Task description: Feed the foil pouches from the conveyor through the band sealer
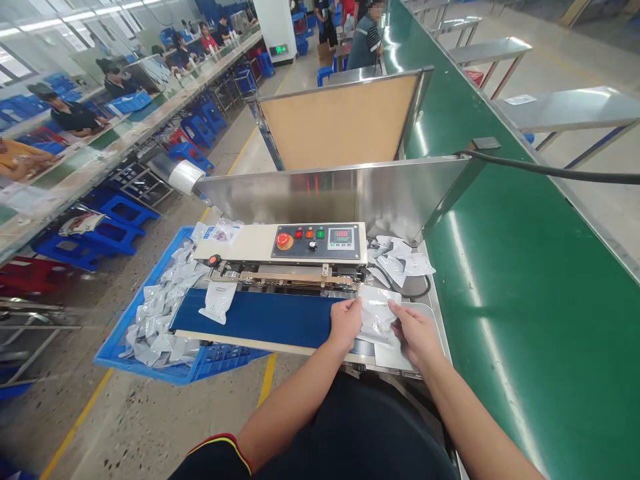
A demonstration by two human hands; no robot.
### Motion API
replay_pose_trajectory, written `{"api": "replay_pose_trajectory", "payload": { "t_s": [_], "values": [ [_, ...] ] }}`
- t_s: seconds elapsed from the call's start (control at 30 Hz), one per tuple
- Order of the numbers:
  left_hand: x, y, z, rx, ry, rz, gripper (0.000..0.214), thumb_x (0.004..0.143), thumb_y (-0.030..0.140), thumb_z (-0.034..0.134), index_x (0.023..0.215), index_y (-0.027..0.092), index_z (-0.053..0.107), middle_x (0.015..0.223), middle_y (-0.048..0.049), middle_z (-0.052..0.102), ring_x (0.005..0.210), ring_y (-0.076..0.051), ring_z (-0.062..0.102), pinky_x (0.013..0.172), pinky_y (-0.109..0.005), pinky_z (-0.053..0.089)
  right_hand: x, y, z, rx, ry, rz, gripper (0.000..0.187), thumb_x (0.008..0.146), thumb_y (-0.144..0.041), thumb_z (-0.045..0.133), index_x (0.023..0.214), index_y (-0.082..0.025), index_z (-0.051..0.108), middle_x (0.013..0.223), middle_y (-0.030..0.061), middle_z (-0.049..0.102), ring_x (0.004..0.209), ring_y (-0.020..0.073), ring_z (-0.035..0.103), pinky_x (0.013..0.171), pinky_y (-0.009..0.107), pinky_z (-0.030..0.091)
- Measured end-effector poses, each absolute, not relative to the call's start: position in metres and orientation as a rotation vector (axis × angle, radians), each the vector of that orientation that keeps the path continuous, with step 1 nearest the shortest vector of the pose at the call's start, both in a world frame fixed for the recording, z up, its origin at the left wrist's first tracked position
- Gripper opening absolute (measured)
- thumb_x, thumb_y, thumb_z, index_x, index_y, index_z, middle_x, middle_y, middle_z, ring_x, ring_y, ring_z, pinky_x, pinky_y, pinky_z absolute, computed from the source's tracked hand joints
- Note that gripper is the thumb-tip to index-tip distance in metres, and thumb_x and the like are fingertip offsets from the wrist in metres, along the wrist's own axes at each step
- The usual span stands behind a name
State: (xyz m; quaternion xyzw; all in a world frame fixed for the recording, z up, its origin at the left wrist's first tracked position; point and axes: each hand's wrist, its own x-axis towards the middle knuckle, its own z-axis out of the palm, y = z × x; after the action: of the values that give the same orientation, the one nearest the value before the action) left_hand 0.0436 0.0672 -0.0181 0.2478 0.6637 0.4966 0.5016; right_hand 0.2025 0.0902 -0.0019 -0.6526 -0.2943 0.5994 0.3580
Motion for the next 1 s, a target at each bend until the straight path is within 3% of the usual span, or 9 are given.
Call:
{"api": "replay_pose_trajectory", "payload": {
  "t_s": [0.13, 0.23, 0.33, 0.43, 0.5, 0.6, 0.73, 0.87, 1.0],
  "values": [
    [0.020, 0.068, -0.022, 0.495, 1.569, 1.281, 0.056, 0.088, 0.065, 0.073, 0.058, 0.019, 0.064, 0.052, 0.0038, 0.047, 0.055, -0.014, 0.043, 0.056, -0.027, 0.035, 0.167, 0.112, 0.006, -1.670, -0.850, 1.662, 0.052, 0.063, -0.061, 0.103, 0.073, -0.020, 0.072, 0.060, 0.0020, 0.065, 0.052, 0.0154, 0.063, 0.043, 0.024, 0.055],
    [-0.037, 0.042, -0.020, 0.566, 1.711, 1.397, 0.058, 0.093, 0.070, 0.067, 0.071, 0.017, 0.076, 0.065, -0.0042, 0.066, 0.064, -0.020, 0.061, 0.065, -0.030, 0.049, 0.155, 0.104, 0.015, -1.692, -0.960, 1.634, 0.053, 0.066, -0.062, 0.101, 0.083, -0.017, 0.080, 0.081, 0.0117, 0.080, 0.078, 0.0253, 0.080, 0.066, 0.031, 0.071],
    [-0.144, 0.005, -0.011, 0.815, 2.289, 1.495, 0.048, 0.102, 0.058, 0.060, 0.111, 0.016, 0.083, 0.113, -0.0171, 0.081, 0.109, -0.031, 0.074, 0.100, -0.041, 0.056, 0.175, 0.079, 0.020, -1.757, -1.045, 1.501, 0.057, 0.070, -0.070, 0.094, 0.091, -0.018, 0.084, 0.100, 0.0180, 0.085, 0.096, 0.0341, 0.084, 0.081, 0.039, 0.074],
    [-0.272, -0.028, 0.004, 0.838, 2.899, 1.105, 0.073, 0.090, 0.047, 0.078, 0.150, 0.008, 0.064, 0.166, -0.0273, 0.052, 0.152, -0.043, 0.048, 0.123, -0.055, 0.042, 0.210, 0.053, 0.024, -1.842, -1.034, 1.505, 0.049, 0.071, -0.071, 0.089, 0.088, -0.025, 0.086, 0.105, 0.0179, 0.085, 0.098, 0.0377, 0.085, 0.086, 0.042, 0.074],
    [-0.343, -0.041, 0.014, 0.775, 2.884, 0.909, 0.073, 0.085, 0.036, 0.082, 0.147, 0.003, 0.063, 0.161, -0.0291, 0.057, 0.153, -0.043, 0.046, 0.126, -0.056, 0.038, 0.226, 0.043, 0.028, -1.915, -1.021, 1.517, 0.044, 0.069, -0.068, 0.088, 0.086, -0.029, 0.086, 0.108, 0.0170, 0.085, 0.103, 0.0396, 0.084, 0.088, 0.042, 0.073],
    [-0.405, -0.050, 0.026, 0.664, 2.883, 0.944, 0.044, 0.093, 0.024, 0.070, 0.133, 0.003, 0.070, 0.134, -0.0252, 0.075, 0.134, -0.039, 0.063, 0.119, -0.053, 0.045, 0.231, 0.040, 0.037, -1.960, -1.001, 1.489, 0.040, 0.065, -0.067, 0.088, 0.082, -0.030, 0.086, 0.107, 0.0161, 0.086, 0.109, 0.0425, 0.082, 0.092, 0.044, 0.071],
    [-0.411, -0.045, 0.040, 0.528, 2.970, 1.191, 0.045, 0.109, 0.027, 0.048, 0.144, 0.002, 0.061, 0.133, -0.0250, 0.072, 0.129, -0.035, 0.064, 0.116, -0.050, 0.045, 0.222, 0.050, 0.055, -1.970, -1.087, 1.324, 0.041, 0.068, -0.066, 0.085, 0.082, -0.028, 0.085, 0.102, 0.0147, 0.086, 0.096, 0.0412, 0.084, 0.085, 0.048, 0.074],
    [-0.333, -0.023, 0.045, 0.341, 2.395, 2.142, 0.048, 0.111, 0.056, 0.049, 0.121, 0.014, 0.069, 0.108, -0.0094, 0.075, 0.109, -0.025, 0.068, 0.103, -0.037, 0.052, 0.199, 0.054, 0.066, -1.954, -1.354, 1.200, 0.056, 0.073, -0.073, 0.080, 0.091, -0.021, 0.088, 0.090, 0.0143, 0.084, 0.069, 0.0306, 0.078, 0.065, 0.042, 0.068],
    [-0.177, 0.000, 0.035, 0.453, 1.565, 1.913, 0.051, 0.090, 0.069, 0.077, 0.089, 0.018, 0.072, 0.078, -0.0016, 0.067, 0.078, -0.019, 0.064, 0.079, -0.031, 0.053, 0.163, 0.050, 0.060, -1.604, -1.312, 1.425, 0.073, 0.068, -0.084, 0.083, 0.103, -0.019, 0.087, 0.101, 0.0159, 0.084, 0.077, 0.0268, 0.075, 0.061, 0.034, 0.061]
  ]
}}
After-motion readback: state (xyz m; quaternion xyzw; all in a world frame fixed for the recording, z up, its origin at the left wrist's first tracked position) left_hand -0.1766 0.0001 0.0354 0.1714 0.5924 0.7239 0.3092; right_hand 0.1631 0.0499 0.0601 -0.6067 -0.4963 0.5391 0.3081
